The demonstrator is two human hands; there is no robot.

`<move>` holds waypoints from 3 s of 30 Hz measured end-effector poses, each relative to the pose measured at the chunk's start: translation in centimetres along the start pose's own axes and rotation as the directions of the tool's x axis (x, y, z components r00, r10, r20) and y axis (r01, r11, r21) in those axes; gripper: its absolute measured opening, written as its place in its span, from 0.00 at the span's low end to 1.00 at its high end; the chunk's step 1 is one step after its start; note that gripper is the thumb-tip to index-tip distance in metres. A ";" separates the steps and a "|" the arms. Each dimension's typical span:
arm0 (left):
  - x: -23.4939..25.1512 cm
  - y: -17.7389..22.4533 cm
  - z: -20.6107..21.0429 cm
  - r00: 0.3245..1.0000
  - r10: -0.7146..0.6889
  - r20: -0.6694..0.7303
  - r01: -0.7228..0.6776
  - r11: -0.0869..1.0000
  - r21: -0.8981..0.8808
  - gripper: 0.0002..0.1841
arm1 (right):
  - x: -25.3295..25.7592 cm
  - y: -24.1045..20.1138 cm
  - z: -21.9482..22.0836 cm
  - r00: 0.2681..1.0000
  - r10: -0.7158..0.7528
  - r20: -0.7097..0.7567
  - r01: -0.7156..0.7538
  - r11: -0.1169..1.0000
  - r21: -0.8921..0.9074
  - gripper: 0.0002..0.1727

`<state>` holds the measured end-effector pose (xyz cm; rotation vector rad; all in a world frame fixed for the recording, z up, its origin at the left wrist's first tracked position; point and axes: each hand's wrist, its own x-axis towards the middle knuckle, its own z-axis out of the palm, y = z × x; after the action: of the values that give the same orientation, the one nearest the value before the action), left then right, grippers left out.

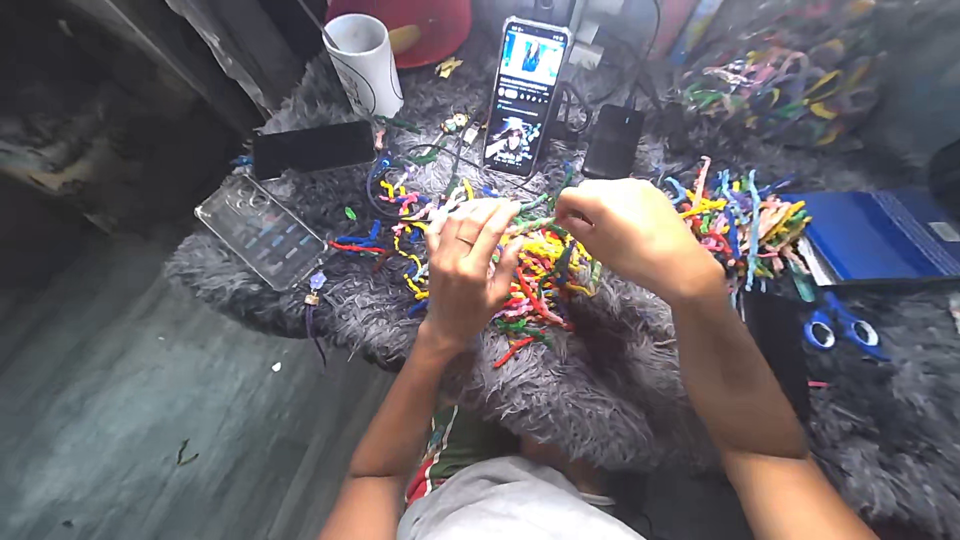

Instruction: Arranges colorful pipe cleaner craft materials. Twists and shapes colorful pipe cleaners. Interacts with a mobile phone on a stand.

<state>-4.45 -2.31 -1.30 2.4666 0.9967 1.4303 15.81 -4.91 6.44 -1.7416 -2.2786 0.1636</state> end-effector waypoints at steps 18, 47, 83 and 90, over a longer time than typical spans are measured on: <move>-0.5 0.0 2.3 0.977 0.149 -0.150 -0.195 0.906 -0.375 0.16 | 5.5 7.7 8.2 0.988 0.079 -0.130 -0.057 0.985 0.163 0.34; -0.6 -0.5 2.5 0.976 0.094 -0.197 -0.163 0.915 -0.369 0.15 | 7.3 8.6 9.9 0.974 0.170 -0.151 -0.131 0.962 0.238 0.39; -0.9 -0.1 1.8 0.927 0.251 -0.280 -0.343 0.868 -0.359 0.08 | -1.4 -1.8 -2.2 0.874 -0.457 -0.164 0.485 0.809 0.332 0.11; -0.7 0.0 1.8 0.963 0.188 -0.195 -0.258 0.856 -0.448 0.10 | -1.5 -2.5 -2.3 0.855 -0.421 -0.303 0.489 0.849 0.200 0.09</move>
<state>-3.23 -2.31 -2.80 2.1863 0.3166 1.6980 14.47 -7.16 9.06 -0.9822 -2.2816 0.1411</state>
